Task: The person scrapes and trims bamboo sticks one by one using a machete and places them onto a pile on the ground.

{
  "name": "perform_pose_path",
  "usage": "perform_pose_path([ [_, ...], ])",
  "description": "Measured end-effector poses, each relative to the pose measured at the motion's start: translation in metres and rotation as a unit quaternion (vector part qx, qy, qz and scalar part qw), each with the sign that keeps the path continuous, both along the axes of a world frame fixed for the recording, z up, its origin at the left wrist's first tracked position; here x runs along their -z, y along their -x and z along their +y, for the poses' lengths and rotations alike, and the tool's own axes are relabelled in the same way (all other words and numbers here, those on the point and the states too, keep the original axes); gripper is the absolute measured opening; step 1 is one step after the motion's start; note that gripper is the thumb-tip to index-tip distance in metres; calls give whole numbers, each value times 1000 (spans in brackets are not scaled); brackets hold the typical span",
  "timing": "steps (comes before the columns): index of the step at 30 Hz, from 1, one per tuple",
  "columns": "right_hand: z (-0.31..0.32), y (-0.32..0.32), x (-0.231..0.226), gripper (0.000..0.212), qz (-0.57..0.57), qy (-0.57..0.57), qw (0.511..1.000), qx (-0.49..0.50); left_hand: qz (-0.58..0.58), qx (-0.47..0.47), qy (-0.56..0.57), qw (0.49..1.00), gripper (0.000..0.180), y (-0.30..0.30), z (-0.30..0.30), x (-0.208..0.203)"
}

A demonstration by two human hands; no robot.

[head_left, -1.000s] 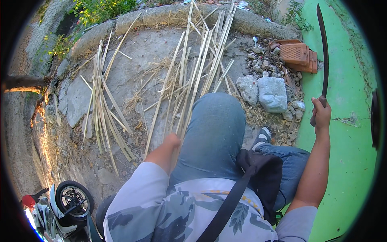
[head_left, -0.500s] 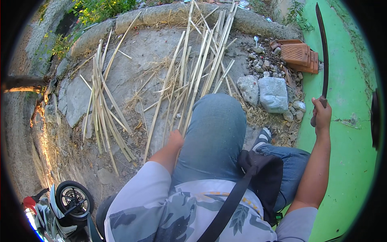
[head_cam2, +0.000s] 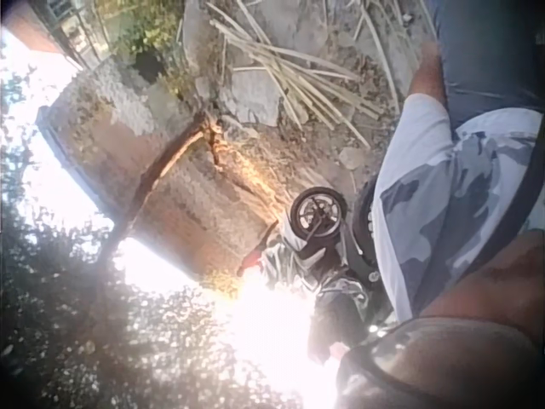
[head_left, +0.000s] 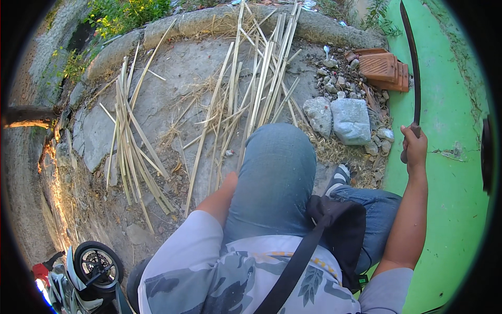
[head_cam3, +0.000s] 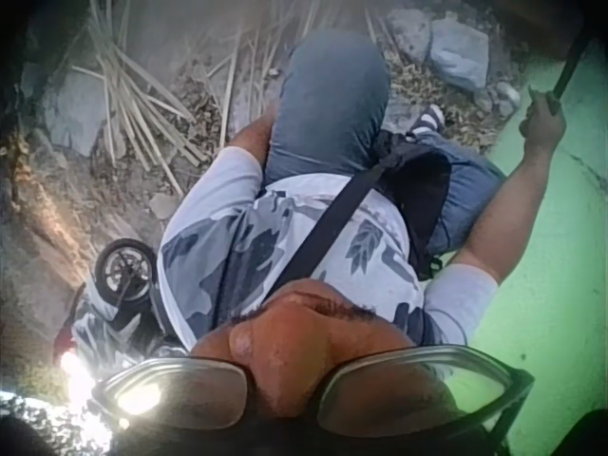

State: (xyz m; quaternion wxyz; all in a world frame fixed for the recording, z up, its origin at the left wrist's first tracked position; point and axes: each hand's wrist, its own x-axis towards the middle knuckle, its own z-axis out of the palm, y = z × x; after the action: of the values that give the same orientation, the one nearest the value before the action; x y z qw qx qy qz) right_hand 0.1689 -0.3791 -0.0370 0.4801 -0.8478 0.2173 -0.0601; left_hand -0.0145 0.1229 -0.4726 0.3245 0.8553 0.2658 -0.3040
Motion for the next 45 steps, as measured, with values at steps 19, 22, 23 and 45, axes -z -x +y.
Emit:
perform_pose_path([
  [19, 4, -3, -2, 21, -18, -26, 1000, -5, -40, 18, -28, 999, 34, -10, 12, -103],
  [22, 10, -4, -6, 21, -12, -32, 999, -14, -33, -26, -70, 997, 34, -7, 12, -118],
  [23, 10, -4, -7, 21, -14, -35, 999, -9, -35, -25, -71, 997, 34, -8, 12, -127],
  [45, 1, -3, -2, 21, -38, -44, 998, -34, -228, -171, -318, 904, 47, 40, 292, -277],
])
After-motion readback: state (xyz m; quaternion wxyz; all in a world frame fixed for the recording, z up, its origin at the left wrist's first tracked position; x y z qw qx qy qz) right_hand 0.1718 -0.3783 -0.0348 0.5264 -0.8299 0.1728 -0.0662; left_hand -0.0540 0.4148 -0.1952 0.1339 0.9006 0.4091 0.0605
